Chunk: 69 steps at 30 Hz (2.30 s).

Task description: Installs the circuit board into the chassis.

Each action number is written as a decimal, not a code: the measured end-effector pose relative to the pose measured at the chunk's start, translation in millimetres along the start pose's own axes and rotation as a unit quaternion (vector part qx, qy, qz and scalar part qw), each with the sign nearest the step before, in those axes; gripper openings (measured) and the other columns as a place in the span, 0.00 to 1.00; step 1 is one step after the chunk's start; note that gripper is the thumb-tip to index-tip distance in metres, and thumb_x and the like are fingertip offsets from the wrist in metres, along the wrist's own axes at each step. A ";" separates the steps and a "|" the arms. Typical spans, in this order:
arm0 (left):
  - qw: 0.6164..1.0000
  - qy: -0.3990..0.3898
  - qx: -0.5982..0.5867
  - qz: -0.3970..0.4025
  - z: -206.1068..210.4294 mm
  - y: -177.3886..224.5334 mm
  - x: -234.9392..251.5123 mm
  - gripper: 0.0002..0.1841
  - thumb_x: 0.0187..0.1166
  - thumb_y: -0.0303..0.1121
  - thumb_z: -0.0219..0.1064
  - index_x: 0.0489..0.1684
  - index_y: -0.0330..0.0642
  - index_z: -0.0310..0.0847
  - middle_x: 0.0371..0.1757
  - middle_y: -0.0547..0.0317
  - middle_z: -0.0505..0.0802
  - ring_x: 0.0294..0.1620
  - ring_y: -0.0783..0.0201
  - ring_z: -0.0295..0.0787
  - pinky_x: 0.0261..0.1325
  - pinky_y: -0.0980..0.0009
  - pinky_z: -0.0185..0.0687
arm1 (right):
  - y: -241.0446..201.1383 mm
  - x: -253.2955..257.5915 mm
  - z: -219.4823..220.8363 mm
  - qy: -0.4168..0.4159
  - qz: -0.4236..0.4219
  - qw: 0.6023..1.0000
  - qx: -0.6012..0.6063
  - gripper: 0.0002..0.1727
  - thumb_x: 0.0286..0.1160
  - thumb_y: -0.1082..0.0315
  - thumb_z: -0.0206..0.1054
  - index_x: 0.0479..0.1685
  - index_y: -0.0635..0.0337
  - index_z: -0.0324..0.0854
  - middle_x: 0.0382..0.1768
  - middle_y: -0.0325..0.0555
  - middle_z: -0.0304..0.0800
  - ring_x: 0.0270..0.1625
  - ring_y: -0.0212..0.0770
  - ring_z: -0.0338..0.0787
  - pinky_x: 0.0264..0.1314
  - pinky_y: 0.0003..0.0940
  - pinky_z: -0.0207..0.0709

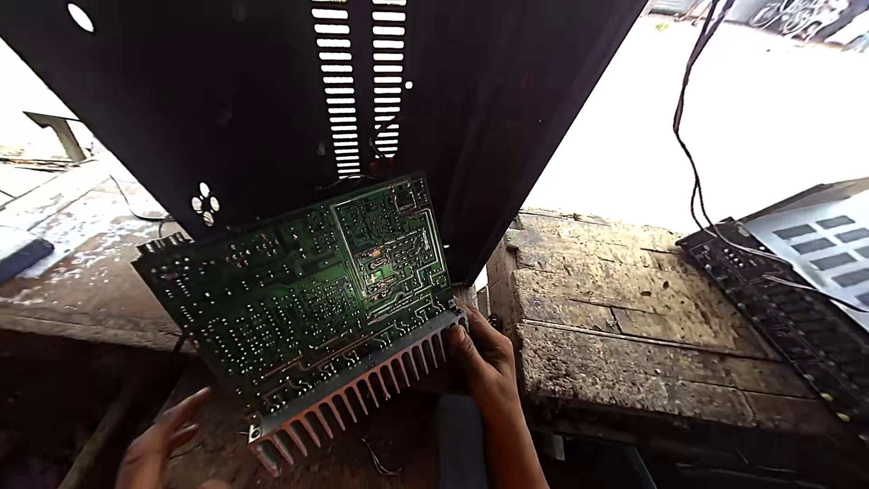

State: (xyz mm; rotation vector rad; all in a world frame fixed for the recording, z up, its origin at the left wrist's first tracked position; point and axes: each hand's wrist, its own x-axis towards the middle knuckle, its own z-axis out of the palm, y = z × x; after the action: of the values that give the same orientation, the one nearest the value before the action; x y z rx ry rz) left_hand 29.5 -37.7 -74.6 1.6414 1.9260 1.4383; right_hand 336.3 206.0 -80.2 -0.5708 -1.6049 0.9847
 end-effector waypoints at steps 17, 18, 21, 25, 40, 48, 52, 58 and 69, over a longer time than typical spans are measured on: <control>0.963 0.023 -0.270 -0.013 35.6 -13.4 34.6 0.43 0.60 0.50 0.86 0.77 0.44 0.72 0.67 0.62 0.90 0.67 0.63 0.87 0.71 0.68 0.85 | -8.6 -6.5 12.8 -0.035 -0.011 0.999 -0.015 0.25 0.85 0.59 0.66 0.68 0.74 0.83 0.69 0.59 0.86 0.73 0.43 0.85 0.77 0.37 0.80; 0.961 0.024 -0.275 -0.013 35.3 -13.1 36.7 0.42 0.61 0.49 0.86 0.77 0.44 0.72 0.67 0.62 0.90 0.67 0.63 0.88 0.71 0.68 0.85 | -11.2 -1.4 7.7 -0.042 -0.011 0.999 -0.030 0.26 0.86 0.55 0.64 0.66 0.72 0.84 0.67 0.58 0.88 0.71 0.43 0.87 0.75 0.38 0.82; 0.956 0.015 -0.293 -0.025 32.4 -12.9 44.2 0.43 0.61 0.49 0.86 0.78 0.43 0.70 0.67 0.63 0.89 0.67 0.64 0.87 0.70 0.69 0.85 | -27.7 30.8 -6.3 -0.018 -0.040 0.997 -0.065 0.26 0.87 0.49 0.60 0.58 0.65 0.90 0.58 0.51 0.93 0.63 0.43 0.90 0.69 0.43 0.84; 0.975 -0.044 -0.201 -0.080 13.6 -7.2 54.6 0.53 0.58 0.57 0.85 0.83 0.42 0.61 0.70 0.60 0.87 0.70 0.64 0.85 0.72 0.69 0.84 | -66.2 98.7 -4.0 0.016 -0.093 0.990 -0.106 0.15 0.89 0.63 0.60 0.57 0.64 0.87 0.45 0.43 0.93 0.45 0.32 0.92 0.49 0.31 0.89; 0.874 0.002 0.254 0.414 -49.2 143.5 228.2 0.15 0.83 0.38 0.64 0.52 0.35 0.88 0.52 0.43 0.92 0.60 0.50 0.87 0.68 0.51 0.77 | -92.1 264.6 22.1 -0.349 -0.081 0.916 -0.179 0.14 0.84 0.59 0.68 0.36 0.62 0.86 0.25 0.35 0.85 0.24 0.23 0.82 0.29 0.21 0.78; 0.796 -0.231 0.335 0.448 33.1 177.5 345.7 0.08 0.77 0.29 0.63 0.46 0.44 0.88 0.53 0.54 0.92 0.63 0.52 0.85 0.68 0.53 0.78 | -82.5 263.4 21.5 -0.375 -0.103 0.914 -0.118 0.10 0.86 0.65 0.64 0.41 0.61 0.86 0.29 0.35 0.86 0.29 0.23 0.82 0.32 0.20 0.78; 0.803 -0.231 0.324 0.444 41.8 178.3 349.3 0.06 0.78 0.29 0.64 0.38 0.44 0.88 0.48 0.56 0.92 0.59 0.54 0.85 0.63 0.55 0.79 | -80.1 258.2 18.1 -0.368 -0.072 0.922 -0.096 0.09 0.88 0.65 0.62 0.47 0.61 0.85 0.32 0.36 0.85 0.30 0.23 0.81 0.32 0.19 0.77; 0.786 -0.199 0.321 0.489 31.5 176.8 337.5 0.12 0.83 0.30 0.59 0.41 0.40 0.91 0.51 0.50 0.93 0.59 0.52 0.88 0.66 0.56 0.80 | -78.3 253.1 19.6 -0.368 -0.084 0.925 -0.054 0.11 0.88 0.68 0.60 0.53 0.63 0.87 0.36 0.36 0.87 0.32 0.22 0.80 0.34 0.17 0.75; 0.776 -0.163 0.322 0.517 29.3 176.3 318.5 0.14 0.86 0.27 0.55 0.45 0.37 0.90 0.50 0.48 0.94 0.56 0.54 0.91 0.61 0.58 0.84 | -81.1 247.1 18.1 -0.341 -0.106 0.933 -0.052 0.08 0.84 0.69 0.65 0.41 0.63 0.88 0.31 0.36 0.88 0.32 0.22 0.84 0.37 0.18 0.79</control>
State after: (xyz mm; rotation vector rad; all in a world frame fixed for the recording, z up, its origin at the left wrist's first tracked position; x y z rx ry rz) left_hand 49.8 228.6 174.4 3.3234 1.3424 0.5120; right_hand 263.2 352.3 122.9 -0.1055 -2.2883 0.9917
